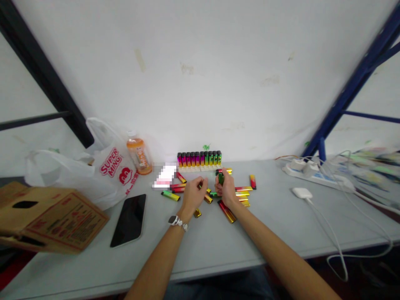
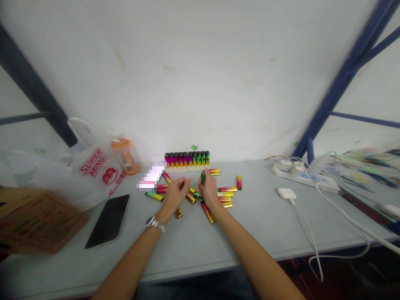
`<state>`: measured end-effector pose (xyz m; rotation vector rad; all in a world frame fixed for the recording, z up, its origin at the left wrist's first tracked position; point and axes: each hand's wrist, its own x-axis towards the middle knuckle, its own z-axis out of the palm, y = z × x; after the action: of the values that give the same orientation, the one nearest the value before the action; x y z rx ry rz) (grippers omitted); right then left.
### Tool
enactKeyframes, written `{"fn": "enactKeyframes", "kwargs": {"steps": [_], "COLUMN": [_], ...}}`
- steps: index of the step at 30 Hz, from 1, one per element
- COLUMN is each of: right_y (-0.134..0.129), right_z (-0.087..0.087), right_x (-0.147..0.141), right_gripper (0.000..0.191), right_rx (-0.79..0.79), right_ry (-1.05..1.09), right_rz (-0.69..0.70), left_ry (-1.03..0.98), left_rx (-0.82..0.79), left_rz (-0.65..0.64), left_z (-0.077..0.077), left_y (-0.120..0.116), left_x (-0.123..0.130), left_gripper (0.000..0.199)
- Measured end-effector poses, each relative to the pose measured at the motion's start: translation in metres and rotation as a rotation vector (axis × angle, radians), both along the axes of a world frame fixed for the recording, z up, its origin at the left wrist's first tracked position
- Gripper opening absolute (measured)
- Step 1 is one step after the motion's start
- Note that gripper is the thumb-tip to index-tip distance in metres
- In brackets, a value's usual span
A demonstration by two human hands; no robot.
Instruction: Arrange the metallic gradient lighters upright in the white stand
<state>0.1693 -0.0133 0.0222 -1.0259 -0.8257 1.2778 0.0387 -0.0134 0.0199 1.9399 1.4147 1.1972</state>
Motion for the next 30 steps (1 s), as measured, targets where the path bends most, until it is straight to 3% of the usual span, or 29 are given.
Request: {"fn": "enactKeyframes", "kwargs": {"steps": [9, 16, 30], "right_y": [-0.003, 0.001, 0.013], "right_z": [-0.001, -0.003, -0.009], "right_x": [0.000, -0.001, 0.005], "right_gripper": [0.040, 0.054, 0.036], "right_rx": [0.097, 0.009, 0.289], "right_ry": [-0.201, -0.008, -0.330], "right_rz": [-0.057, 0.044, 0.022], "left_ry": [0.000, -0.014, 0.051], "left_rx": [0.011, 0.001, 0.002], "left_rz": [-0.001, -0.001, 0.025], "left_z": [0.001, 0.001, -0.005], "left_y": [-0.001, -0.001, 0.000], "left_x": [0.000, -0.001, -0.012], "left_gripper": [0.042, 0.041, 0.040]}}
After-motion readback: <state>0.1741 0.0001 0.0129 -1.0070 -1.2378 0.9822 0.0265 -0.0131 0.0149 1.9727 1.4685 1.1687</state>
